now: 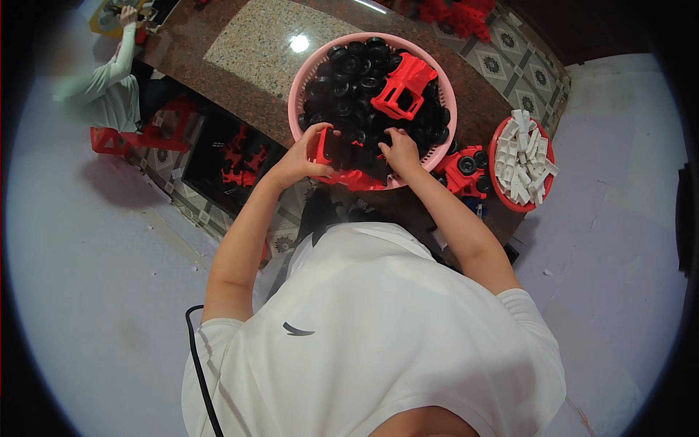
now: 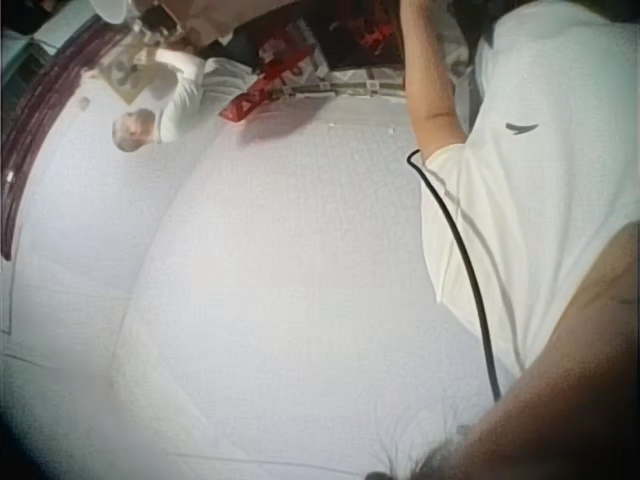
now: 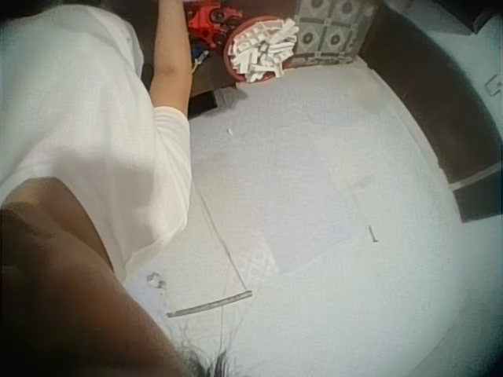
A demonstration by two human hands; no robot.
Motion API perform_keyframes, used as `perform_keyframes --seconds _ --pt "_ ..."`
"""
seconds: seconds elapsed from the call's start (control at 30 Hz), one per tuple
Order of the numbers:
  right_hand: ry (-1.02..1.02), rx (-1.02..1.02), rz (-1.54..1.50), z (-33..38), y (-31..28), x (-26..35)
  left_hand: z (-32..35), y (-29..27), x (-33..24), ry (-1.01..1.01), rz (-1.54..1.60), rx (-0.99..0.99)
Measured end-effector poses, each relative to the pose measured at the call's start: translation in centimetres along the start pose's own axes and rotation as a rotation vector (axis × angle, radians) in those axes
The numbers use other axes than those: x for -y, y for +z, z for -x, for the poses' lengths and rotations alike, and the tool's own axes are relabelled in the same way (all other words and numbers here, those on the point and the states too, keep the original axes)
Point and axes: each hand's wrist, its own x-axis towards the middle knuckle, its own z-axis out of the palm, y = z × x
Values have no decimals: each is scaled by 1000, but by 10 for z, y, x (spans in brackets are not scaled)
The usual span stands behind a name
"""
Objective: The recorder is assembling small toy trucks by attaching black wheels to red chassis and adding white components.
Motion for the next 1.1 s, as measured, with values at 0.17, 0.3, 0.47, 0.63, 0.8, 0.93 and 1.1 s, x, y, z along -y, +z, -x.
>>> perform_keyframes --seconds 0.17,0.3,0.47,0.63,0.8,0.93,1.1 --pt "-147 161 -17 2 -4 -9 1 4 0 25 -14 2" --pt "-61 73 -289 -14 -12 -12 -2 10 -4 49 -19 32" --pt "-138 149 -513 -11 -65 69 -4 17 2 67 -70 56" --pt "-110 188 -641 -2 -67 82 -2 18 -4 87 -46 30" --pt "-90 286 -643 -3 -59 75 2 15 4 88 -20 23" --pt "-95 546 -811 -9 -61 69 9 11 10 32 46 10" --pt "12 354 -672 -27 -43 32 23 -41 25 127 253 -279"
